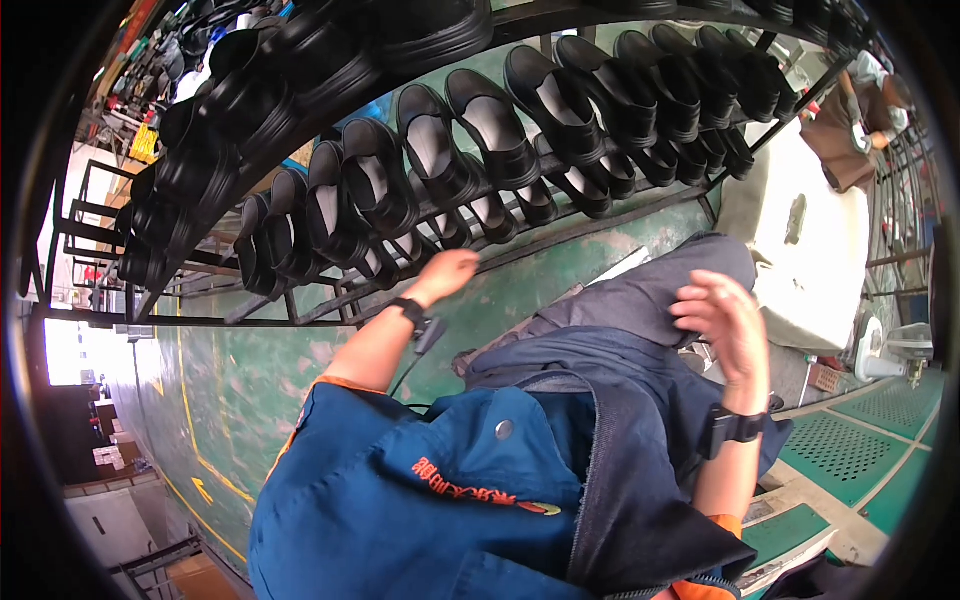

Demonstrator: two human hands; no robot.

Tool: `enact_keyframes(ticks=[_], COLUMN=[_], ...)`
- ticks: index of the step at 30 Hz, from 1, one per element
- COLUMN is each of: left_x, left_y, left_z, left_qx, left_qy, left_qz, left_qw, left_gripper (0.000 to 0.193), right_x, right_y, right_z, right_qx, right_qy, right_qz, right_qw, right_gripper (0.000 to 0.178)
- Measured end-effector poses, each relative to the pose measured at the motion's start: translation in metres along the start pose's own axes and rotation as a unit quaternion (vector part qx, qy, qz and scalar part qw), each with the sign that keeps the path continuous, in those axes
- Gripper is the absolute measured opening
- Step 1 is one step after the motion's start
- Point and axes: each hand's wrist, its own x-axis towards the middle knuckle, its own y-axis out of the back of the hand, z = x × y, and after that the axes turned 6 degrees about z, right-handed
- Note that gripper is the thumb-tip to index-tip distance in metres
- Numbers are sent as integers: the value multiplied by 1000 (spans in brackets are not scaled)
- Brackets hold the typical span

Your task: Insert insoles into shoes and prepare them for production.

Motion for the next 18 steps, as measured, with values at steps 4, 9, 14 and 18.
enact_keyframes(ticks=[4,9,14,18], left_x=[70,116,128,117], left_y=[-8,-17,-67,-101], left_z=[159,325,388,388], left_qx=[-65,-30,1,64], left_qy=[-205,-445,-488,-577], left_qz=[32,-8,-95,14], left_qw=[976,895,868,814], left_gripper=[34,38,36,37], right_x=[-31,-130,-323,-502], right_y=[43,110,172,222], right_z=[-89,-180,-190,-115], right_qx=[-99,-228,-242,-89], right_qy=[120,165,178,251], right_qz=[56,175,420,674], right_qw=[986,943,856,689], right_gripper=[44,37,38,37])
